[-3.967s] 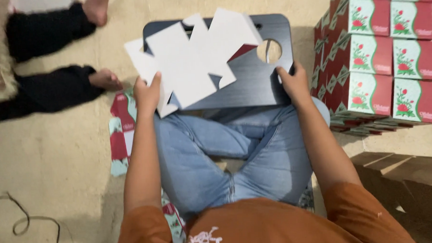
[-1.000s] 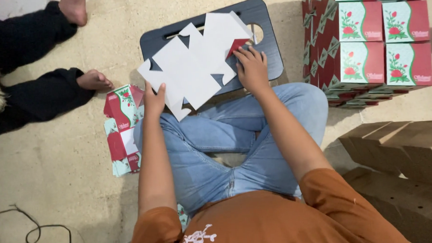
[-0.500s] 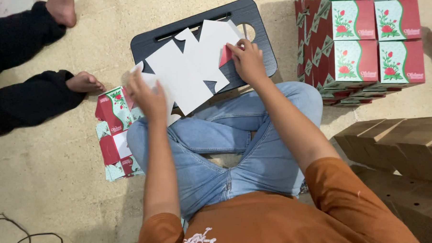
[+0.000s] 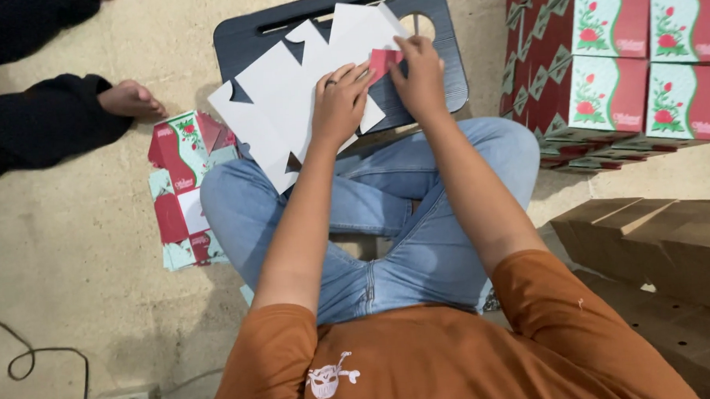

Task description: The person sits on the floor and folds flat, pre-cut cardboard sheets into small rectangular boxes. They fold the flaps, tuck them into slots, and secure the structure by hand. Completed boxes are stacked to the right.

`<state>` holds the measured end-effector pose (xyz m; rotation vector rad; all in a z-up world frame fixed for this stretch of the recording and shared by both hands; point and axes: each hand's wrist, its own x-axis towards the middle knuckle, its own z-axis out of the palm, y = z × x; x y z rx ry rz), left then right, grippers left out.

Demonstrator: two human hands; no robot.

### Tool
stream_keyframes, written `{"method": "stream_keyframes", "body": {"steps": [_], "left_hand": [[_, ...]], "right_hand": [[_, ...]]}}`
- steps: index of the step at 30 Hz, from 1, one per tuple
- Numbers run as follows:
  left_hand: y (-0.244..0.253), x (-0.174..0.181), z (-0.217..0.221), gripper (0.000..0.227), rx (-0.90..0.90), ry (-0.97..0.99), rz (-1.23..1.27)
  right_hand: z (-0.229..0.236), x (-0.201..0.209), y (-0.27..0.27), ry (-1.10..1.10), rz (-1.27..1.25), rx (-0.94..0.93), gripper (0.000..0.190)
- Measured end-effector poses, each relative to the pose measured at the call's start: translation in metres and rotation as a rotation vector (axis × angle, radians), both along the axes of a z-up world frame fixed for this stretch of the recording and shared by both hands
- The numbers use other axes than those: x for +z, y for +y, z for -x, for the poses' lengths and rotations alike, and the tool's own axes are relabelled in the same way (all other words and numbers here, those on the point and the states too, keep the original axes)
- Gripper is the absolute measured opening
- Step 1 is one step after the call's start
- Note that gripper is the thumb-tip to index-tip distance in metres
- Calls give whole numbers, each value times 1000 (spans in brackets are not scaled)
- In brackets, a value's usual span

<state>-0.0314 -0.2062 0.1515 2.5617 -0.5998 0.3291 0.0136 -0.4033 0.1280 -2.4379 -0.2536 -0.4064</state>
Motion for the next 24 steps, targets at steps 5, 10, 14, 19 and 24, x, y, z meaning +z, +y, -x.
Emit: {"method": "stream_keyframes", "body": {"steps": [5, 10, 14, 19, 24], "left_hand": [[1, -6, -3, 33, 18, 33, 67], [2, -8, -5, 23, 36, -46, 198], [2, -7, -6, 21, 32, -15, 217], [2, -16, -7, 20, 26, 2, 195], [1, -3, -8, 20, 33, -42, 211]], "right_hand": [[-5, 1, 2, -14, -111, -38, 38], [6, 4, 10, 17, 170, -39, 67], [10, 8, 9, -1, 160, -12, 64], [3, -1, -2, -68, -37, 13, 37], [-11, -6, -14, -165, -188, 17, 7]]}}
